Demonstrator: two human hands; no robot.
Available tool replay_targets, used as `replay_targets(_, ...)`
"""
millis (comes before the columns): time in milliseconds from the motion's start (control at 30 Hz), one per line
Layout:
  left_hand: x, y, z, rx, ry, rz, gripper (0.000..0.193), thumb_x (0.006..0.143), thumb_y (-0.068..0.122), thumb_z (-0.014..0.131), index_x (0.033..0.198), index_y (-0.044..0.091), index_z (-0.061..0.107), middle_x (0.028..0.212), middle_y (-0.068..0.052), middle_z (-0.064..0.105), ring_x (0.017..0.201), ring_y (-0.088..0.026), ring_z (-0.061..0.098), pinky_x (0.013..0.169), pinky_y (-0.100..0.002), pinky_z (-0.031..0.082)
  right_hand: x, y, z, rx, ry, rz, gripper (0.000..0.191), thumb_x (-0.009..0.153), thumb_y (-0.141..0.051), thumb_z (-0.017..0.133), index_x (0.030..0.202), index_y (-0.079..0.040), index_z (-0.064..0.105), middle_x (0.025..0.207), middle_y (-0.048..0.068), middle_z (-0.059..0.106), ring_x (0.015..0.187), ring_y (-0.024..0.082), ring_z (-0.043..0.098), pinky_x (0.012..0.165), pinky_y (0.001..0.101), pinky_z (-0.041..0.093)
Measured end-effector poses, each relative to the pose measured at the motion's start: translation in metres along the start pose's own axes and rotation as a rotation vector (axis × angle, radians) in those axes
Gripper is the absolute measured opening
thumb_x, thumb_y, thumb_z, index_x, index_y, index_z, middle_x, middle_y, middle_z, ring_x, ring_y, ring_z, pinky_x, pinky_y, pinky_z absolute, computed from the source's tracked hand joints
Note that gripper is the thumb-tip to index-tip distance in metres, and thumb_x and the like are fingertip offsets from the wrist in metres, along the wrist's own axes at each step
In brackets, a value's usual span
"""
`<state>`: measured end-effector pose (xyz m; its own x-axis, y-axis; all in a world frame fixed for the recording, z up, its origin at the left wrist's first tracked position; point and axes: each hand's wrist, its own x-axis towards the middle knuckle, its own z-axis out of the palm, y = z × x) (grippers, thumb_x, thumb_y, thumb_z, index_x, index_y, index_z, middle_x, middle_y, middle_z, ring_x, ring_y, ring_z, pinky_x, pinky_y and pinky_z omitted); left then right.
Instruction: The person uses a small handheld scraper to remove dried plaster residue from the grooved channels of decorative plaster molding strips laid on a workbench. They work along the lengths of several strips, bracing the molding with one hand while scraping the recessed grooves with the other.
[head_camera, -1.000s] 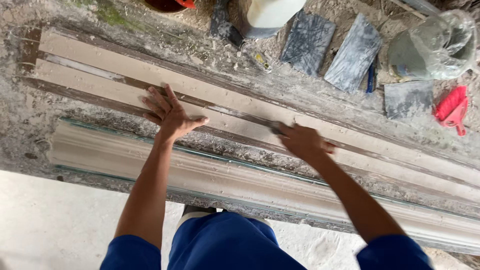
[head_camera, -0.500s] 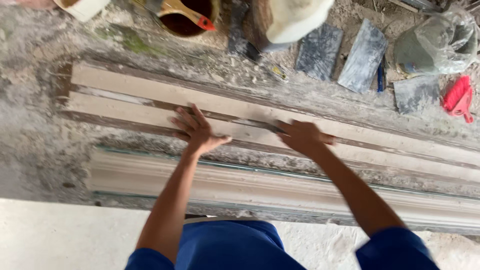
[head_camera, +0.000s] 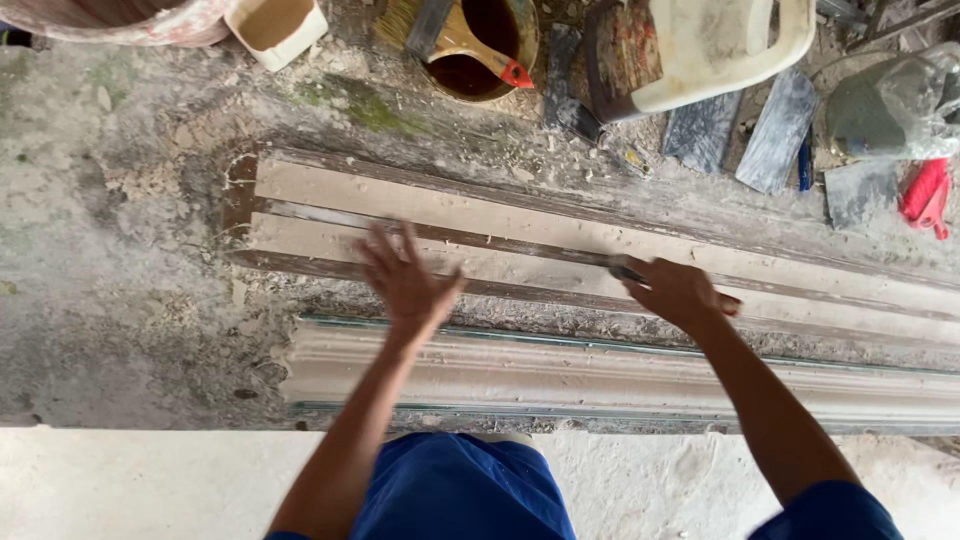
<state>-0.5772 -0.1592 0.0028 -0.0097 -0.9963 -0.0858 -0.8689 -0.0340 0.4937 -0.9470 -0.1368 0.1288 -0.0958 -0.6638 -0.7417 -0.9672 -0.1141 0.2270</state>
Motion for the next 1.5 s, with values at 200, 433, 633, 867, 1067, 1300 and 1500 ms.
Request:
replay_targets(200, 0.055, -0.120, -0.025, 0.157, -0.038, -0.146, 0.138, 0.072, 0.103, 0.033, 0.170, 0.014, -0.008, 0.167, -0.023, -0.028, 0.152, -0.042, -0.029, 0.122, -0.070, -0.012, 0.042, -0.054, -0.002, 0.049, 0.128, -0.131, 0.049, 0.100, -0.057, 0.044, 0.145, -0.039, 0.047, 0.091, 0.009, 0.069, 0.072, 0.025, 0.071, 0.055, 0.0415, 0.061)
replay_targets(433, 0.070, -0.152, -0.014, 0.230, -0.094, -0.019, 0.159, 0.065, 0.103, 0.054, 0.167, 0.003, -0.016, 0.157, -0.039, -0.035, 0.142, -0.059, -0.036, 0.103, -0.084, -0.018, 0.020, -0.031, -0.013, 0.056, 0.064, -0.095, 0.051, 0.097, -0.055, 0.049, 0.146, -0.041, 0.045, 0.095, 0.010, 0.069, 0.075, 0.028, 0.073, 0.059, 0.0448, 0.061)
replay_targets(633, 0.074, -0.146, -0.030, 0.096, -0.436, -0.185, 0.167, 0.055, 0.095, 0.068, 0.164, 0.005, -0.020, 0.156, -0.042, -0.034, 0.139, -0.068, -0.031, 0.103, -0.090, -0.009, 0.028, -0.076, -0.034, 0.083, 0.038, -0.159, 0.049, 0.101, -0.051, 0.045, 0.149, -0.042, 0.042, 0.095, 0.009, 0.070, 0.074, 0.027, 0.073, 0.059, 0.0432, 0.060)
replay_targets(867, 0.087, -0.124, -0.057, 0.038, -0.533, -0.283, 0.173, 0.049, 0.082, 0.084, 0.158, 0.012, -0.030, 0.151, -0.040, -0.042, 0.136, -0.066, -0.036, 0.104, -0.085, -0.012, 0.079, -0.235, -0.095, 0.065, 0.138, -0.377, 0.046, 0.107, -0.046, 0.046, 0.148, -0.026, 0.039, 0.103, 0.013, 0.068, 0.075, 0.029, 0.073, 0.056, 0.0426, 0.062)
replay_targets(1067, 0.089, -0.127, -0.055, -0.013, -0.568, -0.292, 0.170, 0.054, 0.077, 0.088, 0.159, 0.012, -0.029, 0.150, -0.038, -0.045, 0.137, -0.064, -0.039, 0.107, -0.084, -0.013, 0.035, -0.170, -0.098, 0.077, 0.114, -0.232, 0.049, 0.102, -0.047, 0.049, 0.148, -0.032, 0.043, 0.103, 0.014, 0.069, 0.082, 0.029, 0.074, 0.063, 0.0442, 0.062)
replay_targets(1300, 0.094, -0.128, -0.055, -0.069, -0.567, -0.287, 0.165, 0.057, 0.067, 0.092, 0.160, 0.017, -0.027, 0.157, -0.031, -0.041, 0.143, -0.058, -0.036, 0.111, -0.080, -0.011, 0.093, -0.308, -0.131, 0.124, 0.273, -0.334, 0.043, 0.101, -0.046, 0.051, 0.140, -0.027, 0.054, 0.103, 0.009, 0.072, 0.091, 0.030, 0.073, 0.071, 0.0477, 0.060)
replay_targets(1500, 0.087, -0.165, -0.114, -0.019, -0.416, -0.062, 0.144, 0.067, 0.066, 0.089, 0.163, 0.026, -0.011, 0.166, -0.017, -0.028, 0.152, -0.049, -0.024, 0.118, -0.075, -0.003, 0.064, -0.286, -0.129, 0.144, 0.163, -0.149, 0.050, 0.096, -0.057, 0.047, 0.142, -0.038, 0.051, 0.105, 0.008, 0.070, 0.080, 0.026, 0.073, 0.062, 0.0415, 0.062)
